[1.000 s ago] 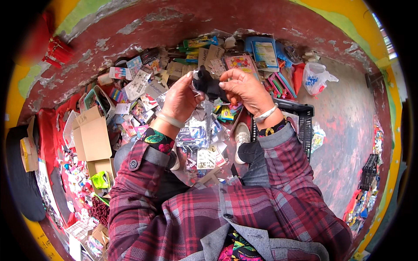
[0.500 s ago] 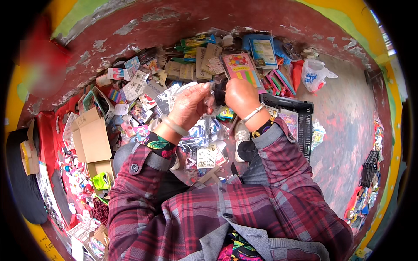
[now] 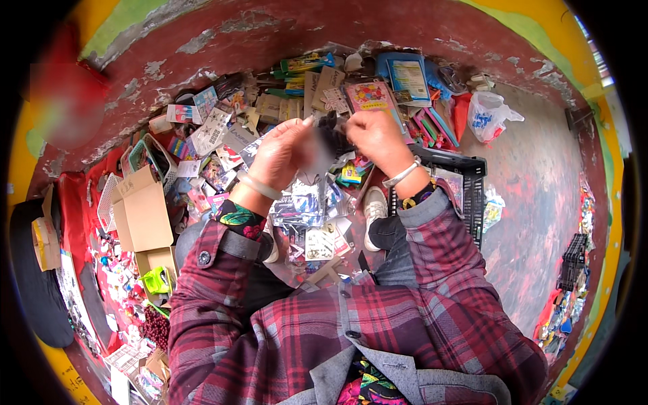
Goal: The person sits on the floor and sorts through a pile of miscellaneous items, including plastic-wrapped goods and boxes. They pick up items one by one, inspect them, and place them into a black plastic crate.
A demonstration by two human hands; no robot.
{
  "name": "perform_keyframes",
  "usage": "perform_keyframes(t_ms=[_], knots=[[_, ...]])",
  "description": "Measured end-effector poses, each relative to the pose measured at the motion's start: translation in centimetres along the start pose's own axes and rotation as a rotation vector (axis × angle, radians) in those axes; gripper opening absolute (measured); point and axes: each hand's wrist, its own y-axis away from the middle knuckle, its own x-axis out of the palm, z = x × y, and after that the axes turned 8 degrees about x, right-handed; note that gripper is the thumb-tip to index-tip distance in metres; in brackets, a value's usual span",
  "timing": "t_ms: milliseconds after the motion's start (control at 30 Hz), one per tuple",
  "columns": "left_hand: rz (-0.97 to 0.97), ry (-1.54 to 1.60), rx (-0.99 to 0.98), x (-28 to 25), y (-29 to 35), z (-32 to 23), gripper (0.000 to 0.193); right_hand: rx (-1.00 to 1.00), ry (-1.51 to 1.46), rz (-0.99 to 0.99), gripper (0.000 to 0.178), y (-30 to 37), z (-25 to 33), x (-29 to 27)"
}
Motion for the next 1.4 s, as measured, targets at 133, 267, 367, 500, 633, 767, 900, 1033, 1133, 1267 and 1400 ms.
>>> perform_keyframes(t_ms=[133, 267, 367, 500, 633, 767, 900, 1033, 1133, 1267, 1400], knots=[[-0.120, -0.356, 0.044, -0.3, -0.4, -0.1, 0.022, -0.142, 0.310, -0.117, 0.019, 0.8, 1.5, -0.8], [-0.156, -0.710, 0.252, -0.1, -0.5, -0.5, 0.027, -0.097, 0.308, -0.053, 0.023, 2.3, 3.5, -0.5], [-0.174, -0.845, 0.337, -0.4, -1.0, -0.6, 0.027, -0.034, 0.235, -0.048, 0.024, 2.2, 3.8, -0.3], [-0.131, -0.761, 0.401, 0.5, -0.2, -0.8, 0.026, -0.068, 0.320, 0.016, 0.024, 1.9, 3.7, -0.3], [-0.099, -0.884, 0.477, 0.0, -0.5, -1.4, 0.020, -0.147, 0.215, 0.210, 0.026, 1.2, 2.7, 0.2], [-0.089, -0.526, 0.307, 0.3, -0.4, -1.7, 0.014, 0.164, -0.349, 0.644, 0.027, 1.1, 1.7, -1.2], [0.022, -0.278, 0.227, -0.3, 0.1, -2.2, 0.013, 0.212, -0.279, 0.611, 0.031, 1.0, 2.8, -2.6], [0.121, -0.166, 0.163, 0.7, 0.4, -3.0, 0.016, 0.046, -0.401, 0.362, 0.030, 0.3, 2.2, -3.0], [0.091, -0.110, 0.067, 1.2, 0.8, -3.6, 0.020, 0.192, -0.919, 0.494, 0.033, 1.0, 3.3, -3.4], [-0.044, -0.066, 0.066, 1.0, 0.7, -3.3, 0.022, 0.211, -0.826, 0.738, 0.042, 1.1, 2.9, -2.6], [-0.019, -0.029, 0.108, 0.3, 0.2, -2.6, 0.022, 0.233, -0.549, 0.738, 0.030, 1.0, 2.8, -1.4]])
